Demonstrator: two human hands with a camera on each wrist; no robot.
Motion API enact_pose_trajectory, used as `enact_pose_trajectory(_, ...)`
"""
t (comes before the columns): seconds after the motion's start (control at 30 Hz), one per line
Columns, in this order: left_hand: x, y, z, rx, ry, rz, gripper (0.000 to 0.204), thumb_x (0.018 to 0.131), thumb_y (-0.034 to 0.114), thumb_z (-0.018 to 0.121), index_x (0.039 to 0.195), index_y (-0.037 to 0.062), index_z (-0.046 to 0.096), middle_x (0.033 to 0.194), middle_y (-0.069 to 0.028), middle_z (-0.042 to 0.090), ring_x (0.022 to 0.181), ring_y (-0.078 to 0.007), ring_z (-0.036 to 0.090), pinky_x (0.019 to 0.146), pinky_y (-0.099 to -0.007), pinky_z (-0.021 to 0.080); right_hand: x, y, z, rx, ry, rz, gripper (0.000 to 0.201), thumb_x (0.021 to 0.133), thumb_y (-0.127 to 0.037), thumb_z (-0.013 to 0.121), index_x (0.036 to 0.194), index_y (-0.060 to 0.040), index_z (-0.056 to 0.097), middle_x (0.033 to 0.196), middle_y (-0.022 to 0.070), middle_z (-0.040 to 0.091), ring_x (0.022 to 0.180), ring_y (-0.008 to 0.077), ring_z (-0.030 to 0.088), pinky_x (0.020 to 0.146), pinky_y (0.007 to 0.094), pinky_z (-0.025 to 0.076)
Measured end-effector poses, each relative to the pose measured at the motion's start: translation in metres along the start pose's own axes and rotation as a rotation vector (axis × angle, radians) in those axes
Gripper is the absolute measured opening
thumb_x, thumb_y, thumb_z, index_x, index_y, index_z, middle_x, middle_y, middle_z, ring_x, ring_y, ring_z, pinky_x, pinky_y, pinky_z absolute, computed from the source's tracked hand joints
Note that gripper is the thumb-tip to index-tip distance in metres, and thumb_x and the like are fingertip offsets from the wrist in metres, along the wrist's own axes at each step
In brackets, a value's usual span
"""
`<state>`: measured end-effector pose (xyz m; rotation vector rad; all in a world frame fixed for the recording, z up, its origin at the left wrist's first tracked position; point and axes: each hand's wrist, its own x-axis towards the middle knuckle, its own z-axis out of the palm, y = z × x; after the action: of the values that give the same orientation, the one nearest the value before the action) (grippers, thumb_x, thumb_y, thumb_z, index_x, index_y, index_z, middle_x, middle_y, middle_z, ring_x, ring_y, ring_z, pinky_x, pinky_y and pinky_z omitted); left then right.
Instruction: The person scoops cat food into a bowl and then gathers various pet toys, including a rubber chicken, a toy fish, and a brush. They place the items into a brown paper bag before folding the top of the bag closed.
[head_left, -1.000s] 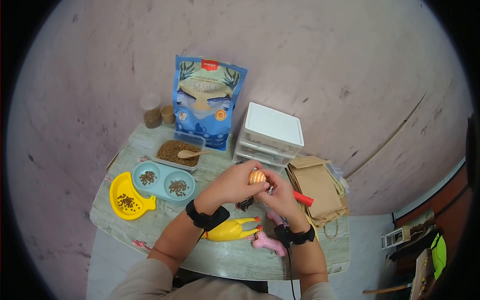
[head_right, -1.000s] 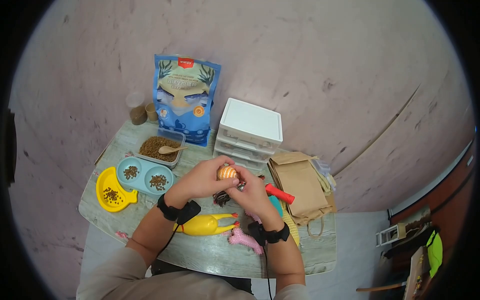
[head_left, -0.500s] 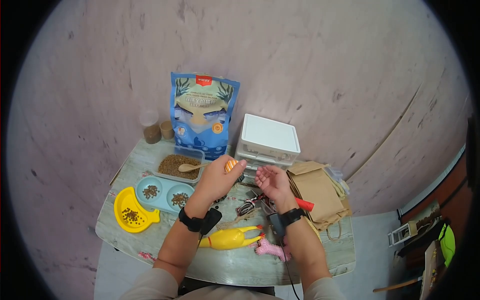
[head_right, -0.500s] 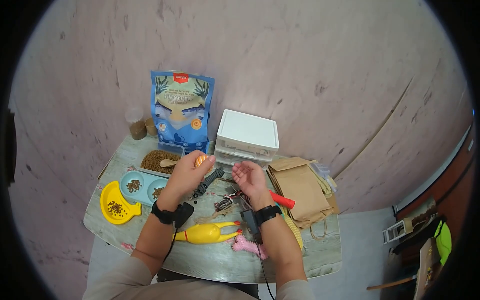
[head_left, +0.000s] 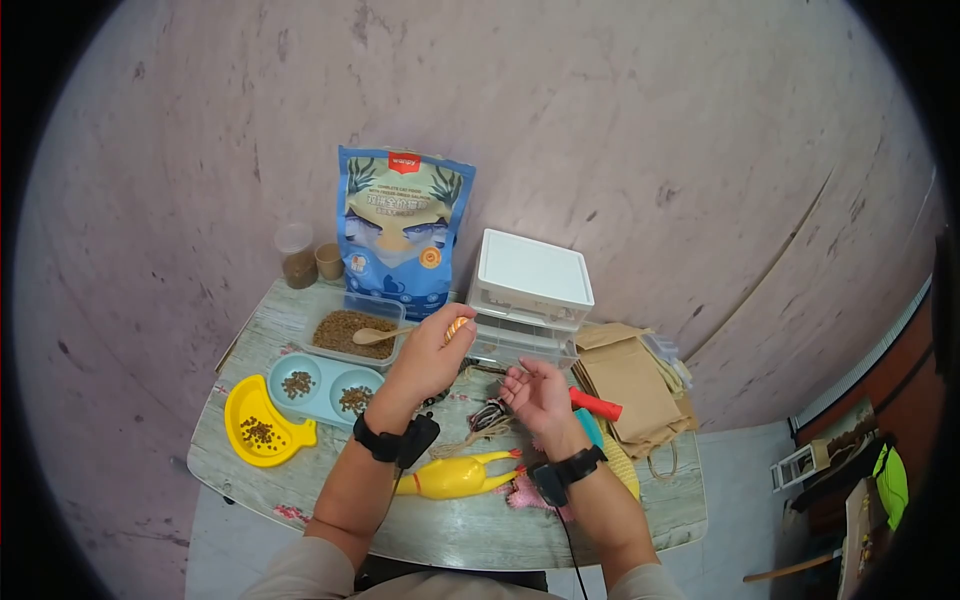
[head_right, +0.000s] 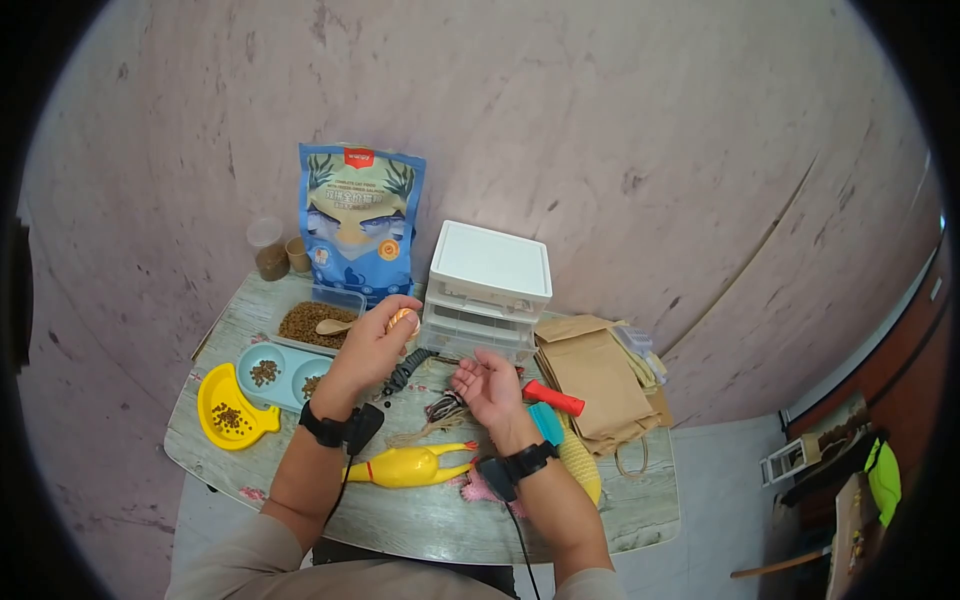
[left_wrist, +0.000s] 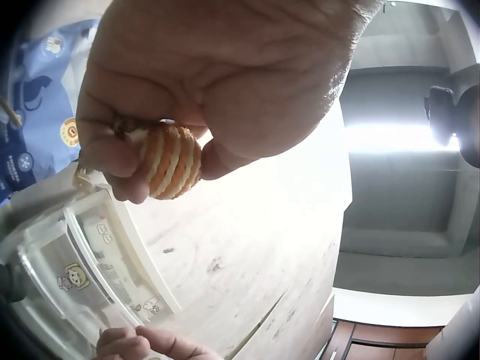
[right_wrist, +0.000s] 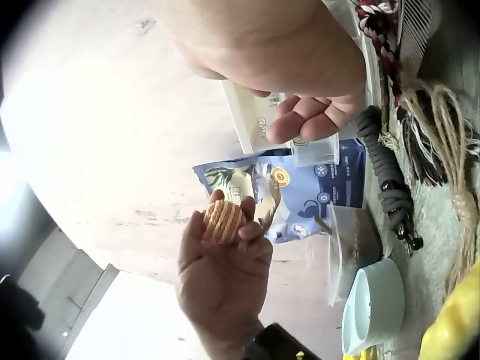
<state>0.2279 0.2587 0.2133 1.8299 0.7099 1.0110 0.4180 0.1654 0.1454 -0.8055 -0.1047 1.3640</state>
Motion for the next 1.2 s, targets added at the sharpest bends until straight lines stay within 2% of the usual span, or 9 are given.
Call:
enact_pose_trajectory(0.23,0.0,0.009,0.002,-0.607,-0.227,-0.261,0.026,0.098,0.029,0.056,0.111,0.0071,0.056,0.077,0.0025,0.054,0.059,-0.0042,0.049,0.053,-0.0198,0.041,-0.028,0.01,-0.018,-0.053,-0.014,0.005,0.007,0.091,-0.014,0.056,0.093,-0.007,0.057,0.079,0.0086,0.065,0.071,0.0218,0.063,0.071,0.0356,0.053)
enact_pose_trajectory(0.43,-0.006,0.017,0.013,-0.532,-0.229,-0.111,0.022,0.094,0.016,0.063,0.112,0.0086,0.053,0.08,0.0048,0.052,0.062,-0.0018,0.046,0.052,-0.0184,0.039,-0.069,0.015,0.01,-0.156,-0.167,0.041,0.034,0.094,-0.008,0.053,0.127,-0.0006,0.047,0.087,0.0116,0.066,0.075,0.0217,0.065,0.073,0.0325,0.054)
enact_pose_trajectory(0.5,-0.008,0.015,0.018,-0.594,-0.256,-0.142,0.022,0.095,0.017,0.062,0.112,0.0083,0.052,0.082,0.0043,0.053,0.064,-0.0025,0.048,0.054,-0.0184,0.04,-0.077,0.019,0.029,-0.542,-0.204,-0.258,0.048,0.093,-0.005,0.057,0.137,0.0019,0.04,0.098,0.0113,0.063,0.082,0.0187,0.065,0.078,0.0305,0.053)
enact_pose_trajectory(0.53,-0.008,0.015,0.021,-0.662,-0.281,-0.171,0.021,0.096,0.017,0.06,0.112,0.0079,0.052,0.083,0.0038,0.053,0.066,-0.0031,0.049,0.055,-0.0184,0.042,-0.074,0.023,0.032,-0.534,-0.205,-0.261,0.048,0.093,-0.005,0.057,0.137,0.0019,0.04,0.098,0.0113,0.063,0.082,0.0187,0.065,0.078,0.0305,0.053)
enact_pose_trajectory(0.6,-0.011,0.021,0.025,-0.725,-0.293,-0.199,0.02,0.098,0.019,0.058,0.113,0.0077,0.051,0.084,0.0025,0.054,0.067,-0.004,0.05,0.057,-0.0187,0.043,-0.066,0.031,0.037,-0.916,-0.313,-0.746,0.062,0.089,-0.001,0.061,0.144,0.0027,0.033,0.109,0.0105,0.058,0.088,0.0161,0.064,0.082,0.0293,0.052)
enact_pose_trajectory(0.83,-0.014,0.011,0.033,-0.82,-0.377,-0.142,0.029,0.106,0.031,0.041,0.118,0.0058,0.049,0.097,-0.0034,0.057,0.078,-0.0074,0.055,0.068,-0.0221,0.047,-0.071,0.032,0.056,-0.832,-0.284,-0.735,0.069,0.088,-0.003,0.065,0.147,-0.0004,0.03,0.112,0.0107,0.056,0.1,0.0179,0.062,0.089,0.0307,0.05)
enact_pose_trajectory(1.0,-0.018,0.01,0.045,-0.634,-0.342,-0.064,0.033,0.106,0.033,0.038,0.122,0.0048,0.047,0.106,-0.0037,0.054,0.093,-0.0081,0.052,0.08,-0.0233,0.045,-0.071,0.018,0.054,-1.331,-0.017,-1.062,0.058,0.083,-0.012,0.072,0.134,0.0008,0.047,0.116,0.0199,0.055,0.102,0.0346,0.059,0.088,0.0377,0.048)
enact_pose_trajectory(1.1,-0.019,0.007,0.047,-0.536,-0.355,-0.054,0.035,0.107,0.035,0.037,0.123,0.0052,0.046,0.107,-0.0032,0.053,0.095,-0.0083,0.05,0.082,-0.0241,0.044,-0.067,0.012,0.047,-1.415,0.035,-1.268,0.05,0.08,-0.014,0.074,0.124,0.0013,0.055,0.116,0.021,0.054,0.104,0.0374,0.056,0.088,0.0411,0.047)
enact_pose_trajectory(1.2,-0.018,0.011,0.046,-0.484,-0.331,-0.023,0.035,0.106,0.035,0.037,0.122,0.0048,0.047,0.106,-0.0037,0.052,0.096,-0.0081,0.049,0.082,-0.0237,0.043,-0.066,0.013,0.045,-1.398,0.059,-1.267,0.047,0.08,-0.01,0.074,0.122,0.0009,0.056,0.118,0.0213,0.054,0.107,0.0375,0.056,0.091,0.0409,0.046)
